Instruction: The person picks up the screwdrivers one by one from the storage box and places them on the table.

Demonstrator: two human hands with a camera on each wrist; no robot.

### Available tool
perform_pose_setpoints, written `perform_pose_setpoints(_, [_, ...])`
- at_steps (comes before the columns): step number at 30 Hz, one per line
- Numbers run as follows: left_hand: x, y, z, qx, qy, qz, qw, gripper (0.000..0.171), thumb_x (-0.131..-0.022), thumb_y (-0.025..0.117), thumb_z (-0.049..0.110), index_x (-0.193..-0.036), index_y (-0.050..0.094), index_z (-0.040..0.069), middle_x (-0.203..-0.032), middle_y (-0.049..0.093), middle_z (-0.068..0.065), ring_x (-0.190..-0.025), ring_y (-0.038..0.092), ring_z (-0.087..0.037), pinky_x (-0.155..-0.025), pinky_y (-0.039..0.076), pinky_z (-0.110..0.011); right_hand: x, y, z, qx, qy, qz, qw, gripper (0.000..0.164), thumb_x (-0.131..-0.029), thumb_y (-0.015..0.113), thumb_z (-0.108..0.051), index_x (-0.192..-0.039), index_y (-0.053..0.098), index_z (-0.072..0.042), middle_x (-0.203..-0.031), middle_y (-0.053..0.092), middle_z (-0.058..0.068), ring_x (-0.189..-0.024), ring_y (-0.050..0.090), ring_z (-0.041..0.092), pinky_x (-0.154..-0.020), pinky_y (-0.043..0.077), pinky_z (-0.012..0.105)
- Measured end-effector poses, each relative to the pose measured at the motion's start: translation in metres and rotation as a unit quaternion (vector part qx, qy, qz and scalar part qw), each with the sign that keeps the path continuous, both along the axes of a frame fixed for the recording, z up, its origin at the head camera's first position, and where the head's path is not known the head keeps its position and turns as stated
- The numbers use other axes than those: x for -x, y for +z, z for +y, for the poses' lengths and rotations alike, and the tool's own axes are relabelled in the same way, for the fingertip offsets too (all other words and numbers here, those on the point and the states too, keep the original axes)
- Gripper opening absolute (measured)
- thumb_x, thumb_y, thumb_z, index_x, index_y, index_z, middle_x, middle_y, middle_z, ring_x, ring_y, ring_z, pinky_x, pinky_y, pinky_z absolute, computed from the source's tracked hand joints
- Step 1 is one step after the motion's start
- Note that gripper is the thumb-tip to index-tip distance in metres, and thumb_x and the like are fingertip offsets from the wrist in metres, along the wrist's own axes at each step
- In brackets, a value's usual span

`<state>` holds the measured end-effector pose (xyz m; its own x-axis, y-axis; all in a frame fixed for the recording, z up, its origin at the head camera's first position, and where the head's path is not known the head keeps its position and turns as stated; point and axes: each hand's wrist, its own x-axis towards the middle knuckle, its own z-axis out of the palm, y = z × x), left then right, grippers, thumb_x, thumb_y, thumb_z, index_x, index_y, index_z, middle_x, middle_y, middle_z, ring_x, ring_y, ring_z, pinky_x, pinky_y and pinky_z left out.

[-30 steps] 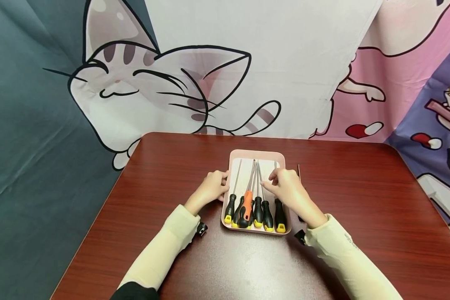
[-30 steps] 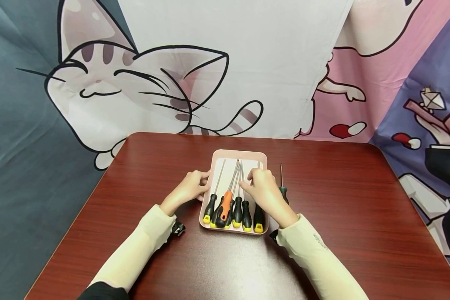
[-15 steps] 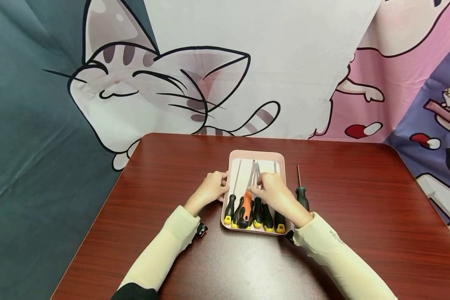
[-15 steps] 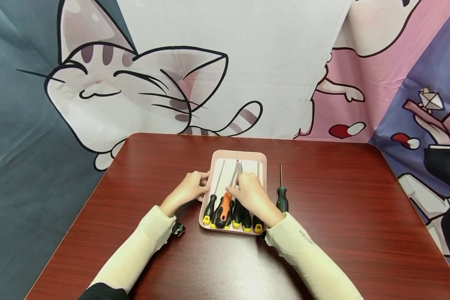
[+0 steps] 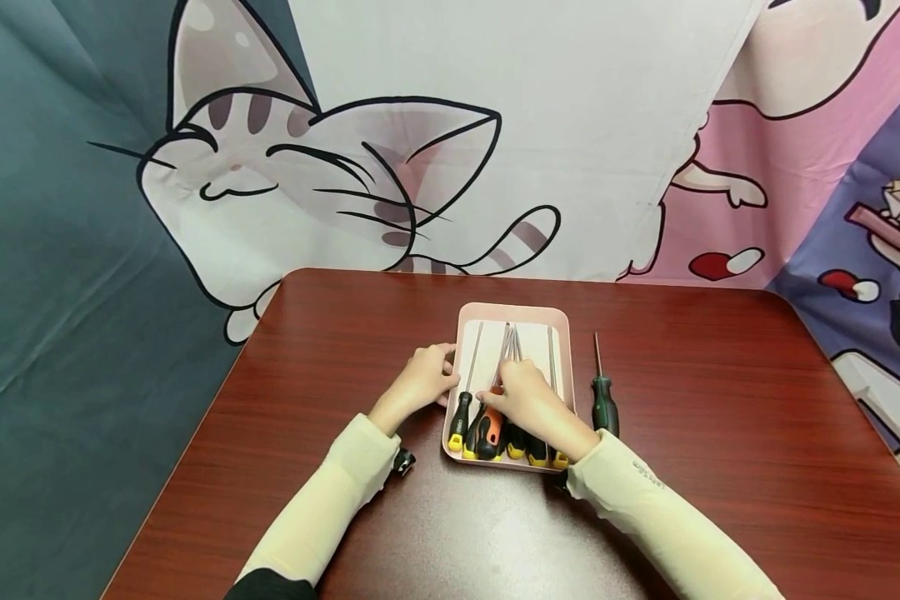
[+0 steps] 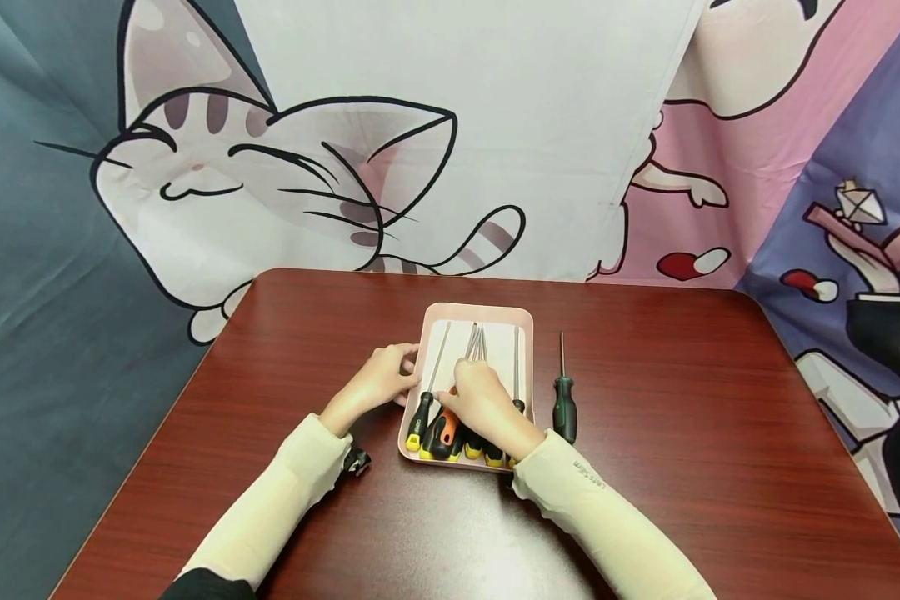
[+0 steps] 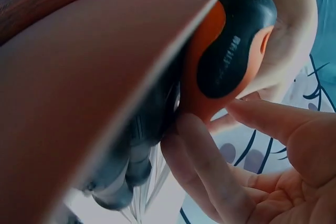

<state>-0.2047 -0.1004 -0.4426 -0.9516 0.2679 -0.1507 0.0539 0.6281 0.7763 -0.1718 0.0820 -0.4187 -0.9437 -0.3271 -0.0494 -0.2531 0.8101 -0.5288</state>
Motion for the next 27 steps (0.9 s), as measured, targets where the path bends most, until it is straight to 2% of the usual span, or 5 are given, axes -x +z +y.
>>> perform_pose_setpoints(8, [0.0011, 0.0004, 0.0006, 0.01, -0.007, 0.002, 0.9999, 0.061, -0.089, 0.061, -0.007, -0.147, 0.045, -0.001, -0.095, 0.071, -0.016, -0.047, 0.065, -0.014, -0.046, 0.058, -0.027, 0.0004, -0.0037, -0.0033, -0.004, 0.002, 0.001, 1.0, 0.029, -0.084, 0.082, -0.021, -0.079, 0.061, -0.002, -0.065, 0.055, 0.002, -0.057, 0.055, 0.017, -0.05, 0.048, 0.028])
perform_pose_setpoints(15, [0.0011, 0.0014, 0.0007, 0.02, -0.003, -0.005, 0.9998, 0.062, -0.09, 0.061, -0.005, -0.149, 0.042, -0.001, -0.098, 0.07, -0.016, -0.048, 0.066, -0.014, -0.048, 0.058, -0.026, 0.0008, -0.0071, -0.0055, -0.005, 0.001, 0.005, 1.0, 0.034, -0.08, 0.085, -0.021, -0.086, 0.059, -0.001, -0.067, 0.055, 0.002, -0.059, 0.056, 0.019, -0.052, 0.049, 0.03])
perform_pose_setpoints(24, [0.0003, 0.0027, 0.0015, 0.021, -0.001, -0.011, 0.9997, 0.062, -0.09, 0.061, -0.005, -0.149, 0.042, -0.002, -0.097, 0.07, -0.015, -0.048, 0.066, -0.014, -0.047, 0.058, -0.026, 0.0023, -0.0078, -0.0062, 0.01, -0.012, -0.012, 1.0, 0.037, -0.078, 0.087, -0.019, -0.093, 0.059, 0.001, -0.068, 0.057, 0.003, -0.059, 0.057, 0.019, -0.053, 0.05, 0.031])
perform_pose_setpoints(27, [0.0011, 0.0011, 0.0013, 0.023, 0.001, -0.01, 0.9997, 0.062, -0.09, 0.062, -0.005, -0.149, 0.043, -0.001, -0.098, 0.07, -0.015, -0.048, 0.066, -0.014, -0.047, 0.058, -0.025, 0.0033, -0.0085, -0.006, 0.019, -0.017, -0.021, 0.999, 0.036, -0.079, 0.086, -0.018, -0.094, 0.059, 0.001, -0.066, 0.058, 0.001, -0.055, 0.058, 0.016, -0.053, 0.052, 0.029])
